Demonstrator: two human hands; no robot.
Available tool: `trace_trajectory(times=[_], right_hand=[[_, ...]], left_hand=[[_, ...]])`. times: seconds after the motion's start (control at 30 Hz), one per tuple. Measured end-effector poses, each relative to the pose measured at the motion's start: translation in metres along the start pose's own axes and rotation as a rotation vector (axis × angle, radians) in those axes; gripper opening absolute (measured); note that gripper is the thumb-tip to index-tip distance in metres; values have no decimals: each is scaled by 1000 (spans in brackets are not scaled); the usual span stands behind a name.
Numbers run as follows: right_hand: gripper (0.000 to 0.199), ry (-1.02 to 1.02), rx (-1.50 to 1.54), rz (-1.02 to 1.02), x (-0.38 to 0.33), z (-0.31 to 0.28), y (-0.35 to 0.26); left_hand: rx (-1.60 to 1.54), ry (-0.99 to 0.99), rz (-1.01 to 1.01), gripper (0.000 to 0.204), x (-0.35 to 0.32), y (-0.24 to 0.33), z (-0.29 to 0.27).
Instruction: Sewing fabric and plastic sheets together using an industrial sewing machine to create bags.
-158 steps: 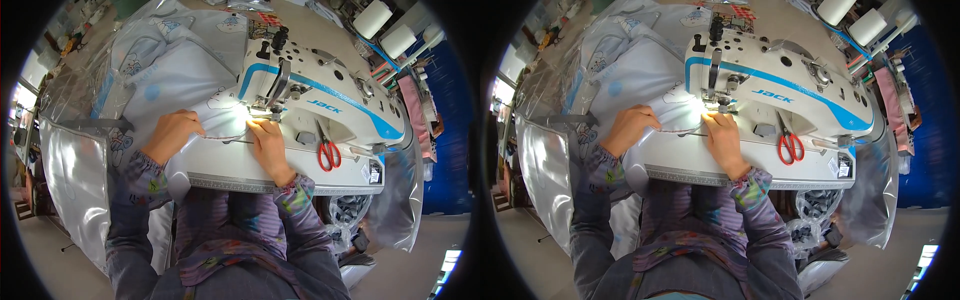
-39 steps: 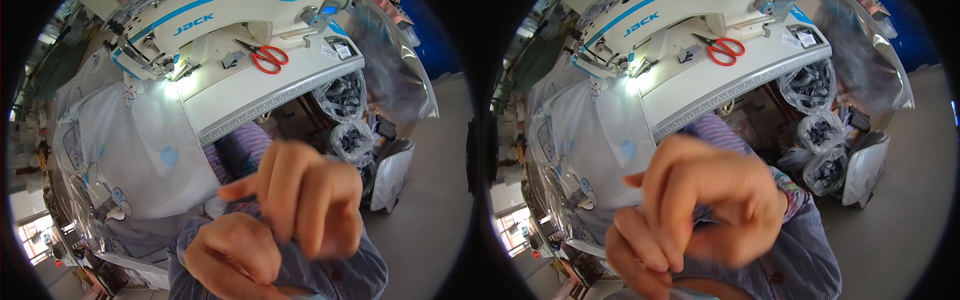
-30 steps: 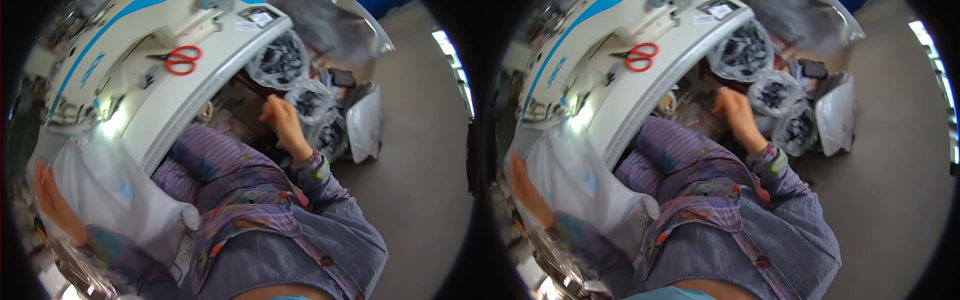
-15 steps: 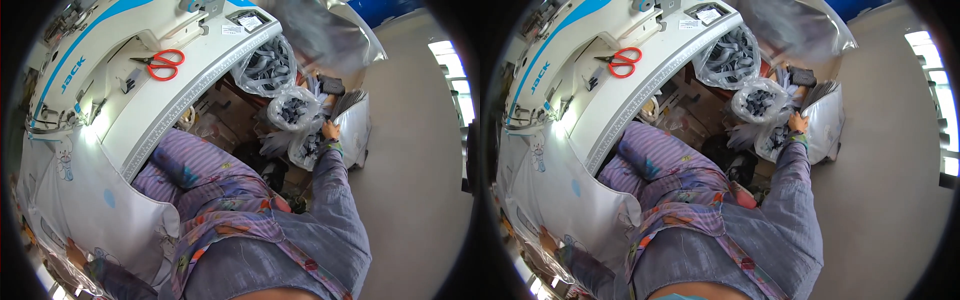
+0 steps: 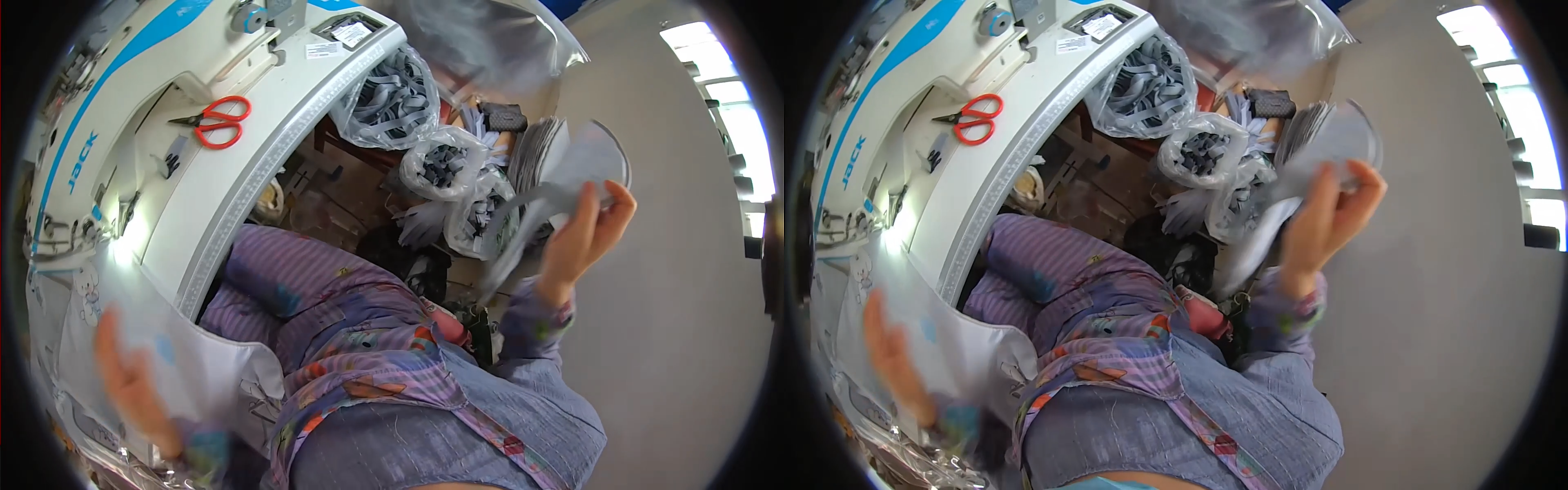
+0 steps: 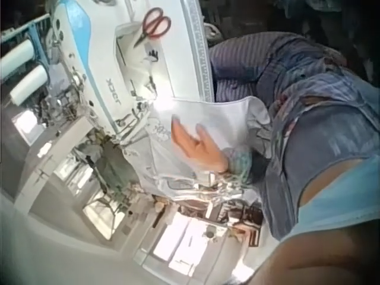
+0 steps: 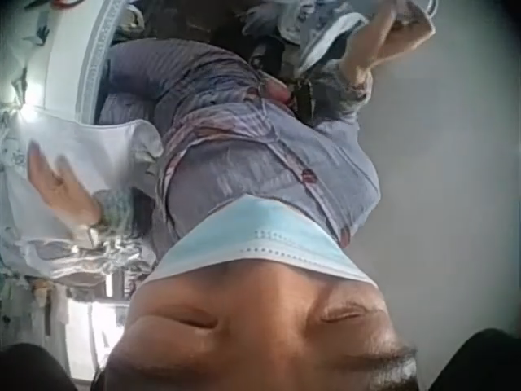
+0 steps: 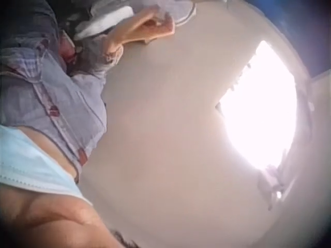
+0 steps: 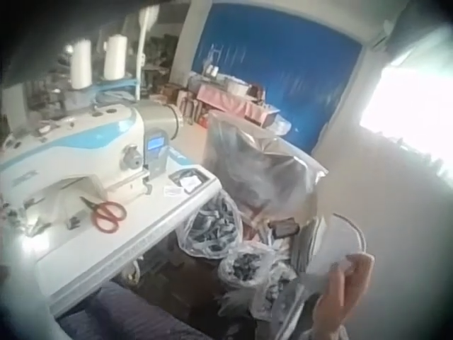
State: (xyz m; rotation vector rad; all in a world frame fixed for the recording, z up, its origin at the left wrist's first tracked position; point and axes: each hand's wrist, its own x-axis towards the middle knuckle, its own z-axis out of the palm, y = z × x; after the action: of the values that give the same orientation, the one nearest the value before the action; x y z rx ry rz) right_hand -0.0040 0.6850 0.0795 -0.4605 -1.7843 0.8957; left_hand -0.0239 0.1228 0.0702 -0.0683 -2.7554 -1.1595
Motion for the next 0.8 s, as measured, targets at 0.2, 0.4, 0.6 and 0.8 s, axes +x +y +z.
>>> trace_trajectory(times=[0.2,0.4,0.6,0.8], right_hand=[[49,-644,660,-574,-106,100,-142],[58,-1193,966,-500,-137,163,-171],[58,-1419,604,-722,-224,250,-158],[65,-1442,445,-959,-293,293,-161]], left_hand=[[-407,-377,534,92,25,121,100],[-583,233,-696,20,-69,33,-24],[-629,410,-893,25,-159,-104,-133],[527,400,-744,40,-126,-130,-160]])
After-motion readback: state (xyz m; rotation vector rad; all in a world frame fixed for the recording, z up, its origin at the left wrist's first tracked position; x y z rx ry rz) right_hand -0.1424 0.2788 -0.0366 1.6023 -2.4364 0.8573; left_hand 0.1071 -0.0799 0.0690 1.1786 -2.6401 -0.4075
